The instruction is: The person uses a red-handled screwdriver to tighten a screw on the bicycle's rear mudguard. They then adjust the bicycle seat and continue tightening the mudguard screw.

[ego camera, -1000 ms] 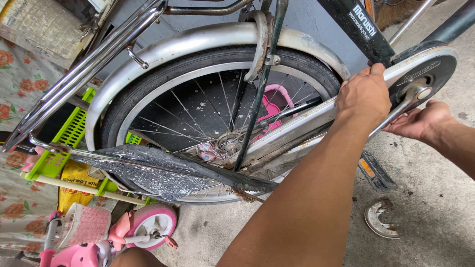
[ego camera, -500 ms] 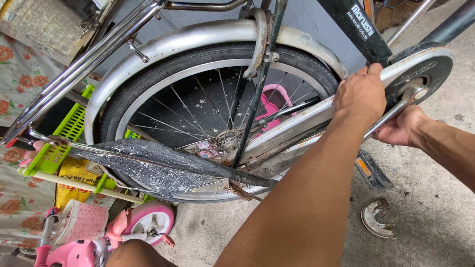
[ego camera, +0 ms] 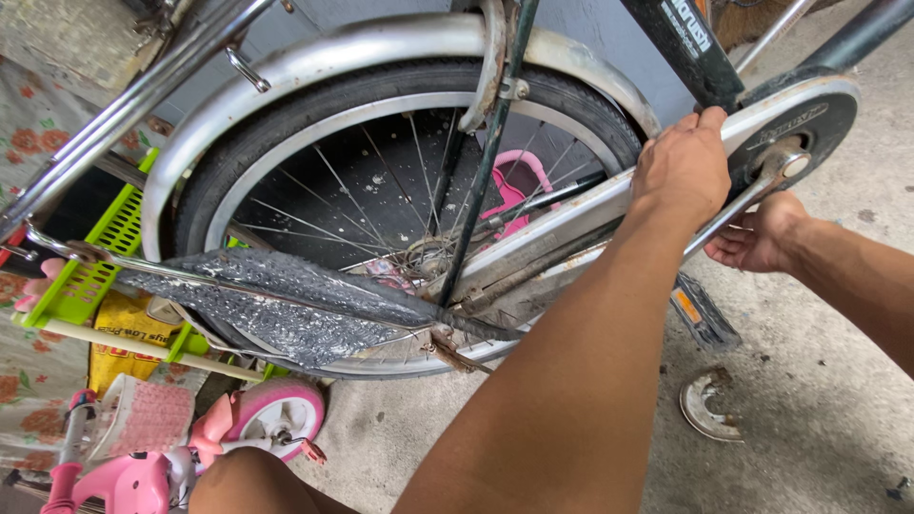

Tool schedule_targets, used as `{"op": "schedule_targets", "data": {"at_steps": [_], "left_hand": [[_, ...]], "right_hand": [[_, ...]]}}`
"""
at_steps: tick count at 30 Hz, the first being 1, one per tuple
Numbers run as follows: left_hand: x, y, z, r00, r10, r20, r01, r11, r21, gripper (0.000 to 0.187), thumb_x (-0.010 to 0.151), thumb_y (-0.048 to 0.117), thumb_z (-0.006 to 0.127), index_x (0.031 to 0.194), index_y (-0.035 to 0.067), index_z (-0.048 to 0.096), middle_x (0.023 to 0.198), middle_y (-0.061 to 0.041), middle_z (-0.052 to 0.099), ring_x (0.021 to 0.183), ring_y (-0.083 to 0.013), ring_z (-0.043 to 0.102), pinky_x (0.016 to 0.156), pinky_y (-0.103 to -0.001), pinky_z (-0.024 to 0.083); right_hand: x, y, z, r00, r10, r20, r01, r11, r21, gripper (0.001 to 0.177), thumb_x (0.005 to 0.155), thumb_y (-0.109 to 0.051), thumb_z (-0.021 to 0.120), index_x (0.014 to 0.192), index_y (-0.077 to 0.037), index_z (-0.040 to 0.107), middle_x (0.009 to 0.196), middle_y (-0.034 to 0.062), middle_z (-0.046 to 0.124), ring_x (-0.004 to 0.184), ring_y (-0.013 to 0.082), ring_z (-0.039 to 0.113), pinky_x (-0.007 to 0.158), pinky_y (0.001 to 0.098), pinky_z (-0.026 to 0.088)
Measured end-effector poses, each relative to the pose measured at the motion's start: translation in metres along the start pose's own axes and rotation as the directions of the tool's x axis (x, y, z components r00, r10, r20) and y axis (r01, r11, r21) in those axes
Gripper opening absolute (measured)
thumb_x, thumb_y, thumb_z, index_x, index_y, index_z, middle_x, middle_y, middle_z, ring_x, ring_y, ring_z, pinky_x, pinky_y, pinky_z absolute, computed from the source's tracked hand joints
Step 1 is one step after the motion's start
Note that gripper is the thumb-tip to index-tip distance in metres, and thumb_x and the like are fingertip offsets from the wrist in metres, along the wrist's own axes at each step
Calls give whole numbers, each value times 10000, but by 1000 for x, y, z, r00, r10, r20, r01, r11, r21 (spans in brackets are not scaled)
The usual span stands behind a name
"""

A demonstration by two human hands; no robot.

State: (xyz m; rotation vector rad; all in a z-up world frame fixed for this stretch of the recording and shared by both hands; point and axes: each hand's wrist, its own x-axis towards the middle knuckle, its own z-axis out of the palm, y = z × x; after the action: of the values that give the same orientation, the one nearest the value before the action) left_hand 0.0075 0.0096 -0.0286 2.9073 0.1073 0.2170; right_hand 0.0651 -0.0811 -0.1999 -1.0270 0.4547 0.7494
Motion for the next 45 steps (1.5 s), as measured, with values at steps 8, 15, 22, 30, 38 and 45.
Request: {"op": "schedule_targets", "data": {"at_steps": [8, 15, 22, 30, 38, 45], "left_hand": [[3, -5, 0, 998, 33, 57, -32, 999, -19, 570, 822, 121, 648, 1377, 182, 533, 1412, -63, 583, 1324, -276, 548, 1129, -413, 422], [-1, -6, -10, 994, 19, 109, -4, 991, -134, 563, 807, 149, 680, 1359, 150, 569, 1436, -97, 575, 1344, -324, 534, 1130, -421, 440], [-45, -17, -22, 998, 27, -56, -36, 987, -158, 707, 748, 118, 701, 1423, 156, 498, 1469, -72, 531, 1367, -294, 480, 1180, -407, 345], [-102, -37, -51, 987, -84, -139, 67, 990, -120, 654, 849, 123, 692, 1452, 23, 462, 1507, -161, 482, 1446, -290, 416, 1250, -433, 242], [-156, -33, -80, 939, -227, -257, 189, 968, -165, 583, 873, 159, 655, 1376, -67, 466, 1481, -235, 464, 1473, -340, 346, 1257, -476, 182], [-173, -23, -114, 912, -409, -9, 401, 898, -178, 680, 884, 209, 697, 1404, -109, 395, 1464, -250, 425, 1427, -340, 385, 1213, -444, 263]], "right_hand": [[-10, -21, -1, 991, -126, -31, 120, 982, -148, 667, 1084, -546, 93, 1249, -90, 550, 1138, 101, 622, 1081, 253, 626, 948, 483, 553], [-29, -26, 9, 989, -144, -17, 143, 987, -76, 971, 947, -695, -89, 1417, -110, 528, 1363, 172, 637, 1276, 319, 620, 1101, 525, 468], [-22, 5, 27, 985, -130, -112, 101, 967, -234, 791, 1043, -631, 162, 1379, 20, 459, 1305, 288, 586, 1234, 418, 572, 1099, 559, 433], [-62, 14, 61, 940, -294, 174, 326, 621, -713, 416, 907, -382, 680, 1056, 6, 668, 969, 235, 698, 1016, 466, 669, 944, 591, 544], [-102, 20, 98, 700, -550, 456, 523, -41, -851, 456, 867, -345, 721, 1174, -9, 749, 1095, 282, 738, 1080, 429, 699, 942, 477, 543], [-120, 22, 112, 698, -535, 476, 535, -52, -843, 462, 890, -366, 708, 1227, -54, 752, 1080, 299, 739, 1077, 434, 711, 951, 478, 554]]}}
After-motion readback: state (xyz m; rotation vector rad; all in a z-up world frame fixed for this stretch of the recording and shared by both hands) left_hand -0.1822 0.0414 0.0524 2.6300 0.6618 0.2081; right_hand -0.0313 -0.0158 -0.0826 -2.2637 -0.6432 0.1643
